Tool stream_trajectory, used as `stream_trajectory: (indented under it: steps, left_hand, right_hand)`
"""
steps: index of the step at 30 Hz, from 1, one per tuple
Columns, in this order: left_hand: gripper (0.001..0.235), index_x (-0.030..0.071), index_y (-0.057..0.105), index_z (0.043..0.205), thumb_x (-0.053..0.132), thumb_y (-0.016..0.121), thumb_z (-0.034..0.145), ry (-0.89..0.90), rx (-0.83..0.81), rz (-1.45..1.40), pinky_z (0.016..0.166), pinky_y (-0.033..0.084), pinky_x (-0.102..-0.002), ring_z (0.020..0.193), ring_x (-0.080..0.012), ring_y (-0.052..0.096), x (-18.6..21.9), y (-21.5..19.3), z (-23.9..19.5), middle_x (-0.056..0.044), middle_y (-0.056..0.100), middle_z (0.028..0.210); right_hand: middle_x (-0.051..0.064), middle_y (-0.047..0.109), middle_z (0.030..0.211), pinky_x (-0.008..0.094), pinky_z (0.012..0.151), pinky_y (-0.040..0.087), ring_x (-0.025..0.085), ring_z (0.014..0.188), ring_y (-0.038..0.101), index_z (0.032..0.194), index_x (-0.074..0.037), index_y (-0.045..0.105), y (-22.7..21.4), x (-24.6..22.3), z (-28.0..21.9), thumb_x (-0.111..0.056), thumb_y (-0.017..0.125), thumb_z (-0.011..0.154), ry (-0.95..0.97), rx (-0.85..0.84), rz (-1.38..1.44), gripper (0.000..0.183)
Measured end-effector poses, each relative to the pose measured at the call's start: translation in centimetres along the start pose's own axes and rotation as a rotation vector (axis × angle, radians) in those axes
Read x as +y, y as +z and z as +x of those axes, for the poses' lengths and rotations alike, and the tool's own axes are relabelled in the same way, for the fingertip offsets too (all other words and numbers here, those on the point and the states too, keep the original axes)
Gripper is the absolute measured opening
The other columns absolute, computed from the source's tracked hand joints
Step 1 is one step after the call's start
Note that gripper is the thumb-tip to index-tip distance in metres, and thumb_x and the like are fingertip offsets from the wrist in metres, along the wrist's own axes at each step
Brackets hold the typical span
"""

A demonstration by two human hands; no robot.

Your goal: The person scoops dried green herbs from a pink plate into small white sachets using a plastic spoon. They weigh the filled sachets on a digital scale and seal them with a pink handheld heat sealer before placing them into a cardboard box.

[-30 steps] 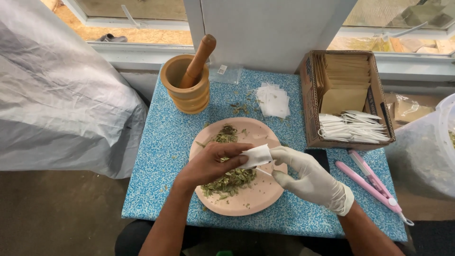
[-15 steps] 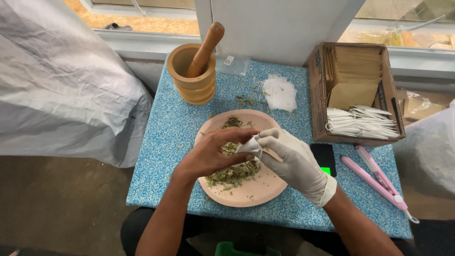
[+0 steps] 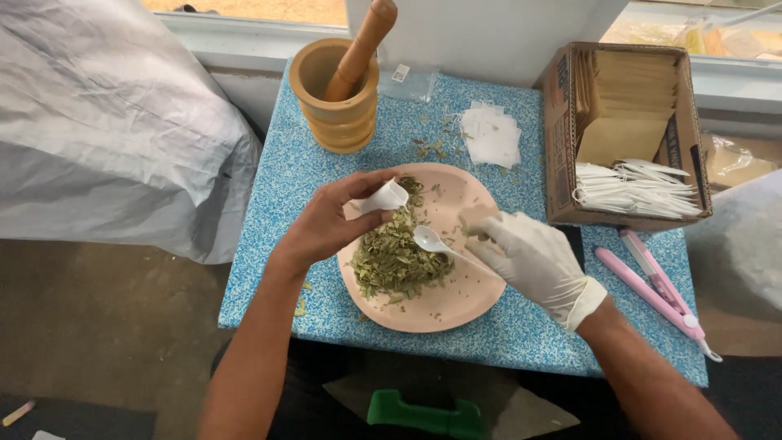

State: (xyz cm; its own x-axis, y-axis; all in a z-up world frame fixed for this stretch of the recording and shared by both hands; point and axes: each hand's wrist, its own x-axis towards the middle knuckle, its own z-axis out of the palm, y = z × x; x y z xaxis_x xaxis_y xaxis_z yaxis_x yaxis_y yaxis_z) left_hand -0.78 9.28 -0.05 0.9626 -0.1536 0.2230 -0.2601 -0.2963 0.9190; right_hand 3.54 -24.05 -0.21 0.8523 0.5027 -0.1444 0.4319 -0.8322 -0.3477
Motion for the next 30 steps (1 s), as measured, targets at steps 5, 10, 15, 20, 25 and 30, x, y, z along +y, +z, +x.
stream_trajectory:
  steps: [5, 10, 15, 20, 25, 30]
  left_hand:
    - [0.057, 0.01, 0.071, 0.152, 0.008, 0.086, 0.097, -0.031, 0.041, -0.049, 0.119, 0.051, -0.062, 0.128, -0.0378, 0.077, -1.3, 0.4, -0.4, -0.019, 0.082, 0.133]
    - [0.053, 0.012, 0.07, 0.153, 0.007, 0.082, 0.102, -0.043, 0.088, -0.104, 0.121, 0.049, -0.061, 0.132, -0.0359, 0.074, -3.8, 0.4, -0.5, -0.016, 0.081, 0.136]
    - [0.049, 0.007, 0.066, 0.154, 0.01, 0.08, 0.107, -0.018, 0.115, -0.109, 0.123, 0.043, -0.071, 0.133, -0.0427, 0.072, -3.5, 0.6, -0.8, -0.021, 0.08, 0.132]
    - [0.049, 0.01, 0.069, 0.152, 0.013, 0.083, 0.105, -0.06, 0.116, -0.095, 0.124, 0.044, -0.066, 0.129, -0.0332, 0.075, -3.5, 0.6, -0.8, -0.015, 0.082, 0.128]
    - [0.043, 0.015, 0.07, 0.149, 0.023, 0.076, 0.107, -0.144, 0.058, -0.011, 0.1, 0.056, -0.038, 0.116, -0.0154, 0.069, -3.3, 0.5, -0.8, -0.001, 0.077, 0.132]
    - [0.048, 0.008, 0.068, 0.153, 0.016, 0.081, 0.107, -0.101, 0.089, -0.109, 0.12, 0.043, -0.074, 0.131, -0.0388, 0.073, -3.3, 0.8, -1.1, -0.02, 0.08, 0.13]
  right_hand:
    - [0.0, 0.075, 0.095, 0.038, 0.082, 0.064, 0.025, 0.094, 0.076, 0.122, -0.027, 0.078, 4.0, 0.7, 0.1, -0.058, 0.068, 0.102, -0.173, 0.103, -0.289, 0.038]
    - [-0.003, 0.065, 0.084, 0.037, 0.071, 0.06, 0.023, 0.079, 0.072, 0.116, -0.03, 0.073, 5.8, 2.2, 0.8, -0.052, 0.065, 0.106, -0.314, 0.276, -0.458, 0.025]
    - [-0.003, 0.067, 0.105, 0.038, 0.083, 0.062, 0.024, 0.105, 0.07, 0.121, -0.034, 0.075, 4.2, 2.9, 1.2, -0.045, 0.062, 0.109, -0.144, 0.162, -0.35, 0.02]
    - [-0.009, 0.069, 0.12, 0.036, 0.087, 0.062, 0.019, 0.112, 0.069, 0.122, -0.037, 0.077, -1.1, 3.1, -0.6, -0.047, 0.055, 0.117, -0.019, 0.12, -0.291, 0.025]
    - [-0.002, 0.079, 0.115, 0.049, 0.07, 0.058, 0.033, 0.084, 0.073, 0.12, -0.027, 0.083, -3.3, 2.9, -2.2, -0.037, 0.063, 0.111, -0.243, 0.185, -0.474, 0.024]
    - [-0.009, 0.069, 0.118, 0.037, 0.091, 0.052, 0.017, 0.121, 0.067, 0.114, -0.036, 0.075, 0.8, 3.4, -1.8, -0.047, 0.06, 0.113, -0.153, 0.19, -0.529, 0.019]
